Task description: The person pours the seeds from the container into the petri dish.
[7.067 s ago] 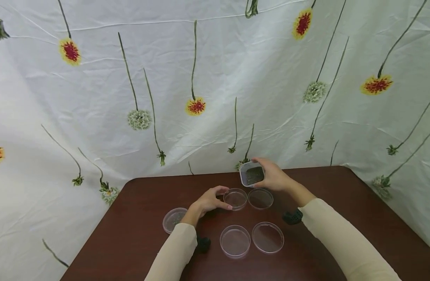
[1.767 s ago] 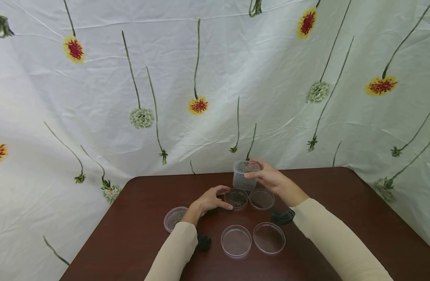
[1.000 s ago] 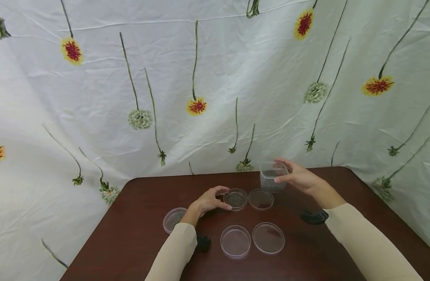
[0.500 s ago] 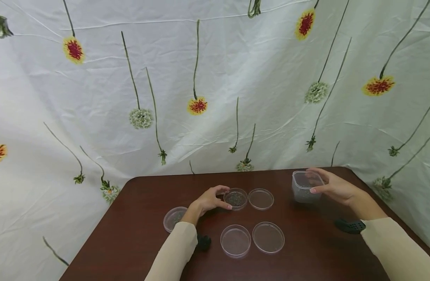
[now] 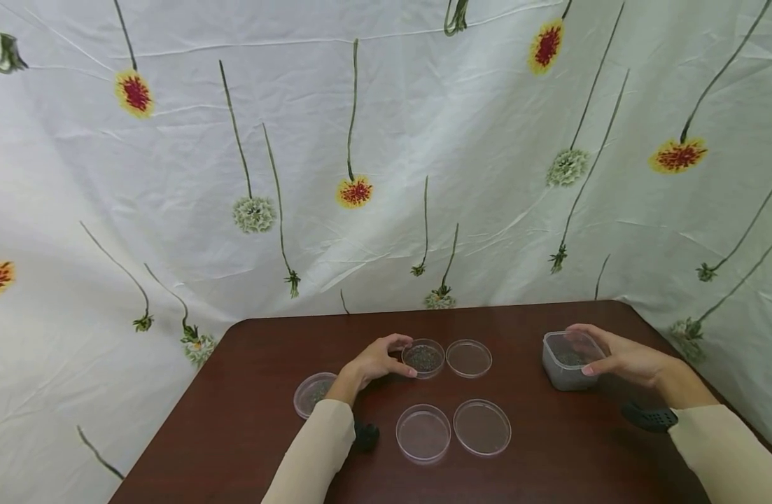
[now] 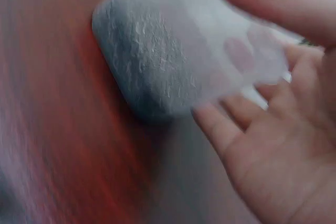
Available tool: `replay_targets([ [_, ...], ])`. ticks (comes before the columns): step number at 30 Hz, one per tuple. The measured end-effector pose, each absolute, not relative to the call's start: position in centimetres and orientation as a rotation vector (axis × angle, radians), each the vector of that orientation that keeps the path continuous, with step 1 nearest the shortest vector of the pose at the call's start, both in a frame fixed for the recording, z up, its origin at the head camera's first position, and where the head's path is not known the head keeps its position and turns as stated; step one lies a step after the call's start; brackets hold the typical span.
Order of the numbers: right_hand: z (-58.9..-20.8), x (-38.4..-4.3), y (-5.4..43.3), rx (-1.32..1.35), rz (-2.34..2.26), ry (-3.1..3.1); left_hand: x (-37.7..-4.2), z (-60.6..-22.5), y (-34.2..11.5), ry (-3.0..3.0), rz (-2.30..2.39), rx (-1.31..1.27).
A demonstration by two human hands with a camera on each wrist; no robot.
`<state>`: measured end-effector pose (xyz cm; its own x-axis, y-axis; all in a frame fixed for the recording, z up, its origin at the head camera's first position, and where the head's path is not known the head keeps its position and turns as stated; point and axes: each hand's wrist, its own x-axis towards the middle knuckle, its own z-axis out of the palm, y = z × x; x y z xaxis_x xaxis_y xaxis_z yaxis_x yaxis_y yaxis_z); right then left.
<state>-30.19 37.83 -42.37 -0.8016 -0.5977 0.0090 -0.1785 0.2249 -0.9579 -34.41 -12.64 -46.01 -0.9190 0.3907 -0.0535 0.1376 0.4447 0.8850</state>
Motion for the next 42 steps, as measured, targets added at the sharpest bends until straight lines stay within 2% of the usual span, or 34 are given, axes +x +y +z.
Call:
replay_targets([
  [17, -41.0, -30.4, 37.4, -0.603, -1.42, 2.234, -34.3, -45.8, -12.8, 2.455, 1.462, 0.447],
  [24, -39.2, -30.6, 37.2, -0.553, -1.384, 2.366, -34.4, -45.8, -12.7, 2.456, 1.458, 0.449],
  [32, -36.5, -30.8, 36.1, -0.598, -1.369, 2.507, -34.3, -45.7, -12.6, 2.456, 1.452, 0.458],
  [42, -35.0, -31.3, 34.3, -0.644, -1.366, 2.441, -34.4, -46.0, -12.7, 2.444, 1.466, 0.455],
])
